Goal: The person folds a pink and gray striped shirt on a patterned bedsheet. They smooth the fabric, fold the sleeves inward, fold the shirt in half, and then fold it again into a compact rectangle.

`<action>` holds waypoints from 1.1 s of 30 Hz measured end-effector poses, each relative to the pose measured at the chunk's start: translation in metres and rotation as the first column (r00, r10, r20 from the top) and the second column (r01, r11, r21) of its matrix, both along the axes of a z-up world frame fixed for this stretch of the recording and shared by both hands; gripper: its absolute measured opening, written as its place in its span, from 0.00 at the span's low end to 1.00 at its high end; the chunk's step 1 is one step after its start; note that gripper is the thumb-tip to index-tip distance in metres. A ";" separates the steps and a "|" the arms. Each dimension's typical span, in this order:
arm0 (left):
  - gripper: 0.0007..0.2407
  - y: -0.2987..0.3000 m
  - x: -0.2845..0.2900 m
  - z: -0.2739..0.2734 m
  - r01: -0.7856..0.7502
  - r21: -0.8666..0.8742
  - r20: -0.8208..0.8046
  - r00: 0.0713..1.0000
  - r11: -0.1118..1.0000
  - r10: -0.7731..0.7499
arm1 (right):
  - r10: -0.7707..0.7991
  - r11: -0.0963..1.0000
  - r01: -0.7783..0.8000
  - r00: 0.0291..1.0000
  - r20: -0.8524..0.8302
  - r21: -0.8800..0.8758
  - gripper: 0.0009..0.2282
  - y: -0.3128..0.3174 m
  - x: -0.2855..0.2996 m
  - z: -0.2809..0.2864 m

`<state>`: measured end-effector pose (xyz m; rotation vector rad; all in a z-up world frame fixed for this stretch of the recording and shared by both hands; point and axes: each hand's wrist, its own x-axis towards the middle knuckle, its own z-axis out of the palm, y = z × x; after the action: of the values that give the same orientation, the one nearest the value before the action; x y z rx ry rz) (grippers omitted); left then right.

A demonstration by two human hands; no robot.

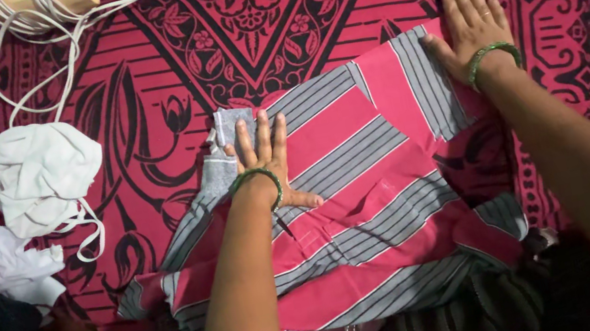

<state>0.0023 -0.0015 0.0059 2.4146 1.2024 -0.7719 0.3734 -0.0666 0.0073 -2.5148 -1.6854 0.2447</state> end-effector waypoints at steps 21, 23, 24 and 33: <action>0.71 0.000 0.001 -0.001 -0.033 0.012 0.033 0.999 0.999 0.033 | 0.446 0.891 -0.454 0.885 0.133 0.031 0.35 0.008 -0.090 -0.013; 0.71 0.000 0.001 0.004 -0.028 0.013 0.009 1.000 1.000 0.028 | 0.255 0.966 -0.258 0.953 0.163 -0.002 0.36 0.005 -0.034 -0.007; 0.71 0.000 0.001 0.005 -0.026 0.009 0.012 1.000 1.000 0.026 | 0.151 0.986 -0.158 0.981 0.120 0.055 0.36 0.003 -0.014 -0.007; 0.71 0.004 0.002 0.009 -0.034 -0.001 0.013 0.999 0.999 0.034 | -0.061 0.996 0.053 0.992 0.106 0.072 0.34 0.006 0.019 -0.047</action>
<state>0.0048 0.0024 0.0146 2.3881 1.2352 -0.7455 0.3923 -0.0603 -0.0395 -2.5631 -1.6258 0.0447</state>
